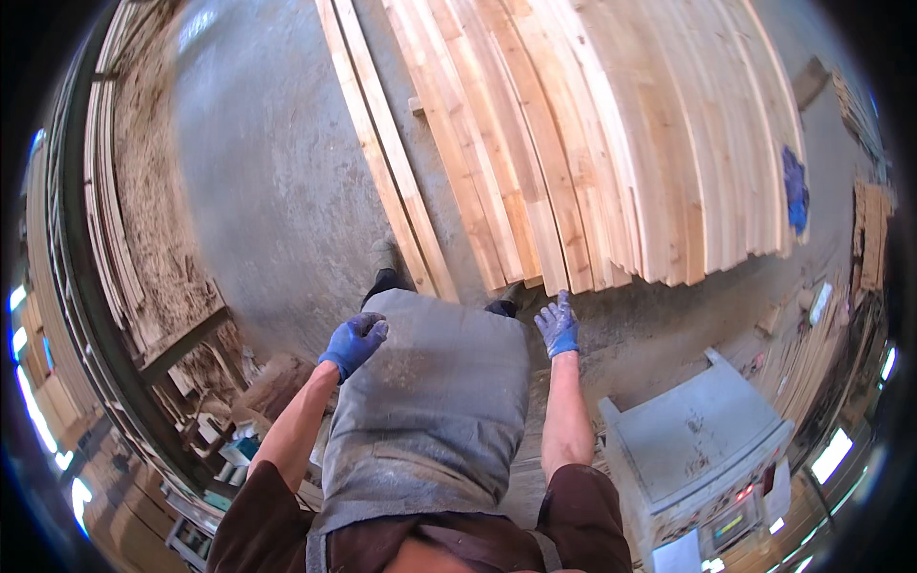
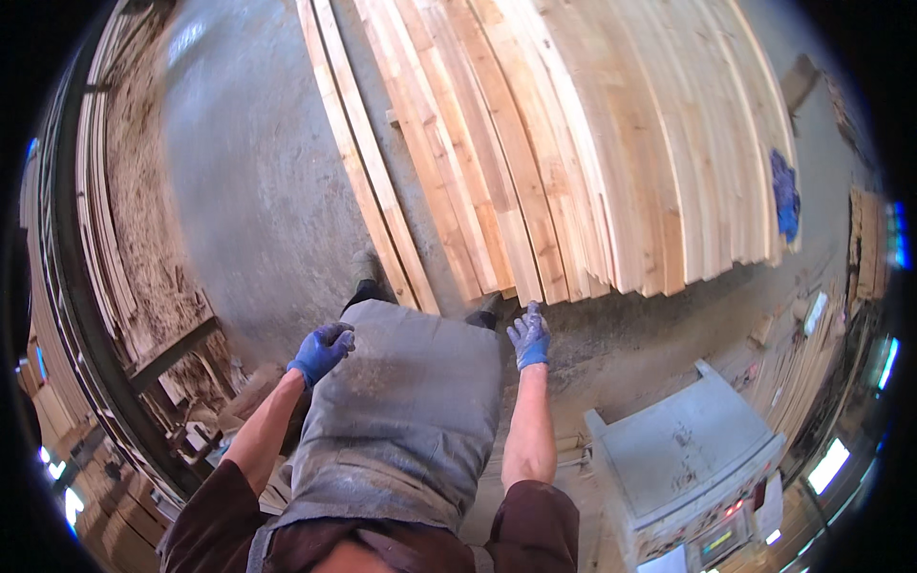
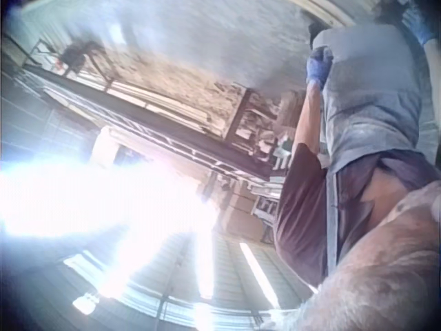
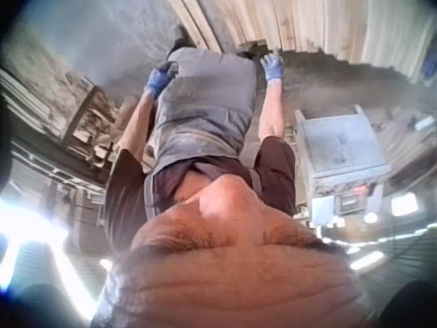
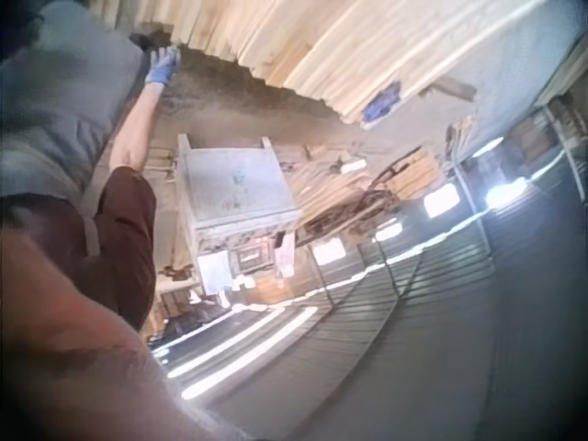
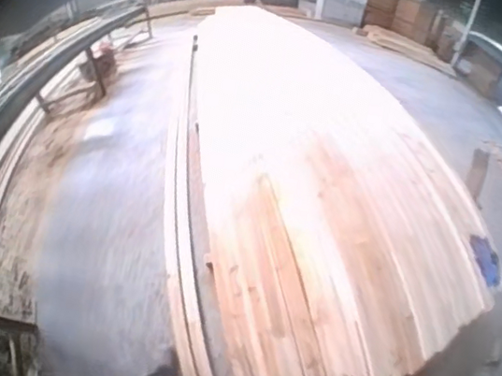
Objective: The person arranges long wooden planks on a metal rack in a workshop. They then use a paint roller to apply a white finish to the surface of the planks. The person works methodically along the length of the rack, ensuring even coverage.
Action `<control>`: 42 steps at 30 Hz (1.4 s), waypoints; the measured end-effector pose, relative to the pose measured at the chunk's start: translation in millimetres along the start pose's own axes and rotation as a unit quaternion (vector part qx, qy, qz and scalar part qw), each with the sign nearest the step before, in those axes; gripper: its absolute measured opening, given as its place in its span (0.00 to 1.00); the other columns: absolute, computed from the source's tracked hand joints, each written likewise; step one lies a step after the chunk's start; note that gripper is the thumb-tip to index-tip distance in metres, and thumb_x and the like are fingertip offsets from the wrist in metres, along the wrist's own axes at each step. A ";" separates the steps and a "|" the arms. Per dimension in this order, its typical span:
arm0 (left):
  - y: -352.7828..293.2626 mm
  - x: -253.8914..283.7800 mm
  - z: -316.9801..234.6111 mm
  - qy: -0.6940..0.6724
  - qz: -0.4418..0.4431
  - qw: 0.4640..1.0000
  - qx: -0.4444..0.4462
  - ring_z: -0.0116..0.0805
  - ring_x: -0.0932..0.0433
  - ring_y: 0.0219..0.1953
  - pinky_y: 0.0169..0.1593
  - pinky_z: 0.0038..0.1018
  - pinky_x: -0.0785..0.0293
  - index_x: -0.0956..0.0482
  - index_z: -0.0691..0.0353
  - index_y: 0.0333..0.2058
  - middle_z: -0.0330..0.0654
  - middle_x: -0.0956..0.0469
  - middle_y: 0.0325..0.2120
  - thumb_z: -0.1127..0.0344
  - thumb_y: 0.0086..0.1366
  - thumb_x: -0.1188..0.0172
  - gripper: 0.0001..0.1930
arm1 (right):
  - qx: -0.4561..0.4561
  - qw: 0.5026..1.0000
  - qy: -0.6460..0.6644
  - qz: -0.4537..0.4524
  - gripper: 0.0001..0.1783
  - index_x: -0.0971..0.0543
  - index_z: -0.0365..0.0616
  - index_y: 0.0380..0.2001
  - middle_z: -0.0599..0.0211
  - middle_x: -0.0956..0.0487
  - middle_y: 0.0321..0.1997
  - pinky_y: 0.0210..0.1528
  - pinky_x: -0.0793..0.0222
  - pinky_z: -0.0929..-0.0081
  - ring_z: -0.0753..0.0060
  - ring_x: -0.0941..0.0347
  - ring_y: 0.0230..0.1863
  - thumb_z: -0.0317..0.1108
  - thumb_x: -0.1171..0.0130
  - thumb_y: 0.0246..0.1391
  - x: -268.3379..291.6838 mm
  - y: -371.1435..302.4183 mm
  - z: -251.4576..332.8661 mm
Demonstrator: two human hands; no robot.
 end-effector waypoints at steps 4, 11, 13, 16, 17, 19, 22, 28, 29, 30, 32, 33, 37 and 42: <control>49.3 -11.2 -12.8 0.182 -0.063 0.981 -0.009 0.49 0.17 0.39 0.43 0.41 0.22 0.19 0.56 0.47 0.53 0.17 0.34 0.51 0.64 0.43 0.19 | -0.010 0.997 0.079 -0.025 0.39 0.37 0.58 0.68 0.61 0.50 0.76 0.70 0.49 0.45 0.46 0.54 0.75 0.58 0.41 0.58 1.8 60.1 -0.7; 96.6 -5.2 -9.5 0.142 -0.151 0.969 -0.136 0.54 0.20 0.31 0.40 0.43 0.25 0.17 0.56 0.40 0.51 0.18 0.28 0.60 0.60 0.40 0.12 | -0.017 0.988 0.102 -0.114 0.39 0.35 0.70 0.65 0.69 0.41 0.70 0.65 0.41 0.49 0.51 0.46 0.71 0.57 0.32 0.50 -16.5 89.9 -12.6; 107.1 -2.8 -4.1 0.143 -0.153 0.969 -0.133 0.54 0.20 0.31 0.40 0.43 0.25 0.17 0.56 0.40 0.51 0.18 0.28 0.59 0.60 0.40 0.12 | -0.012 0.987 0.067 -0.146 0.38 0.32 0.67 0.62 0.71 0.36 0.65 0.59 0.35 0.51 0.50 0.37 0.65 0.57 0.30 0.48 -15.7 85.3 -14.3; 119.9 0.5 -3.5 0.151 -0.151 0.967 -0.139 0.53 0.20 0.31 0.39 0.44 0.25 0.17 0.56 0.40 0.50 0.18 0.28 0.59 0.60 0.39 0.12 | 0.020 0.990 -0.013 -0.139 0.38 0.32 0.66 0.62 0.71 0.33 0.61 0.52 0.31 0.52 0.51 0.32 0.59 0.57 0.30 0.49 -21.5 73.3 -0.5; 123.5 0.9 -7.1 0.154 -0.143 0.967 -0.141 0.53 0.20 0.31 0.39 0.44 0.25 0.17 0.56 0.40 0.49 0.18 0.28 0.60 0.60 0.39 0.12 | 0.018 0.988 -0.011 -0.153 0.35 0.31 0.66 0.60 0.72 0.31 0.57 0.48 0.29 0.52 0.53 0.28 0.51 0.57 0.31 0.50 -18.2 68.3 0.0; 128.1 1.5 -14.8 0.153 -0.129 0.970 -0.137 0.53 0.20 0.31 0.38 0.43 0.24 0.17 0.56 0.40 0.49 0.18 0.28 0.60 0.59 0.38 0.12 | 0.035 0.989 -0.023 -0.143 0.34 0.31 0.64 0.59 0.71 0.30 0.54 0.47 0.29 0.55 0.56 0.28 0.48 0.58 0.33 0.50 -18.0 52.1 7.5; 138.6 -16.0 -16.3 0.126 -0.100 0.982 -0.093 0.52 0.19 0.34 0.41 0.42 0.23 0.18 0.56 0.43 0.49 0.17 0.29 0.53 0.58 0.36 0.18 | 0.039 0.992 0.015 -0.118 0.27 0.25 0.67 0.53 0.72 0.24 0.47 0.44 0.28 0.60 0.64 0.27 0.40 0.60 0.36 0.52 -10.9 15.4 19.7; 91.9 -122.1 -216.8 -0.119 0.167 0.971 -0.120 0.49 0.31 0.63 0.62 0.40 0.32 0.52 0.62 0.69 0.53 0.34 0.63 0.38 0.60 0.37 0.50 | 0.035 0.999 -0.027 0.028 0.27 0.24 0.48 0.45 0.65 0.23 0.31 0.27 0.32 0.67 0.70 0.31 0.22 0.59 0.40 0.56 -18.8 -110.5 79.6; 86.7 -124.4 -258.8 -0.182 0.152 0.961 -0.143 0.48 0.32 0.64 0.62 0.39 0.31 0.53 0.62 0.69 0.54 0.35 0.63 0.38 0.61 0.39 0.50 | 0.033 0.998 -0.030 0.032 0.29 0.24 0.48 0.46 0.64 0.22 0.31 0.23 0.33 0.69 0.70 0.32 0.20 0.61 0.40 0.55 -8.1 -132.2 86.1; 82.7 -125.3 -295.4 -0.243 0.141 0.945 -0.168 0.48 0.33 0.64 0.61 0.39 0.30 0.54 0.63 0.70 0.56 0.37 0.64 0.37 0.63 0.40 0.50 | 0.031 0.998 -0.032 0.034 0.30 0.23 0.49 0.47 0.64 0.21 0.31 0.20 0.34 0.71 0.71 0.32 0.18 0.63 0.40 0.54 -1.0 -149.3 94.0; 76.7 -124.1 -343.0 -0.414 0.161 0.891 -0.092 0.44 0.34 0.65 0.60 0.35 0.29 0.54 0.65 0.69 0.53 0.38 0.65 0.39 0.65 0.42 0.48 | 0.094 0.991 -0.093 0.019 0.31 0.24 0.47 0.48 0.62 0.22 0.30 0.18 0.35 0.72 0.72 0.32 0.17 0.62 0.40 0.55 -26.0 -216.9 130.6; 57.8 -122.9 -382.4 -0.446 0.177 0.874 -0.077 0.39 0.31 0.62 0.58 0.32 0.27 0.44 0.68 0.67 0.49 0.33 0.61 0.41 0.66 0.42 0.42 | 0.127 0.985 -0.118 0.002 0.30 0.24 0.45 0.48 0.61 0.21 0.30 0.16 0.36 0.73 0.73 0.32 0.17 0.60 0.40 0.55 -22.3 -244.2 140.8; 14.6 -82.7 -447.0 -0.436 0.002 0.880 -0.187 0.34 0.22 0.31 0.32 0.32 0.23 0.26 0.76 0.44 0.48 0.22 0.32 0.30 0.58 0.41 0.44 | 0.144 0.971 -0.133 0.134 0.31 0.25 0.39 0.49 0.57 0.19 0.34 0.20 0.29 0.71 0.72 0.29 0.19 0.58 0.43 0.58 -72.9 -360.9 200.7; -78.3 -15.2 -488.0 -0.477 0.062 0.860 -0.169 0.29 0.22 0.44 0.44 0.26 0.23 0.30 0.60 0.61 0.40 0.23 0.51 0.42 0.70 0.48 0.31 | 0.180 0.849 -0.312 0.386 0.23 0.24 0.33 0.48 0.56 0.17 0.36 0.29 0.25 0.74 0.73 0.23 0.25 0.45 0.50 0.66 -98.7 -470.1 241.5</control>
Point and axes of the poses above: each hand's wrist, its own y-axis towards the middle knuckle, its own x-axis out of the back of the hand, z = x × y, the point moved 10 cm from there along y, towards the middle knuckle
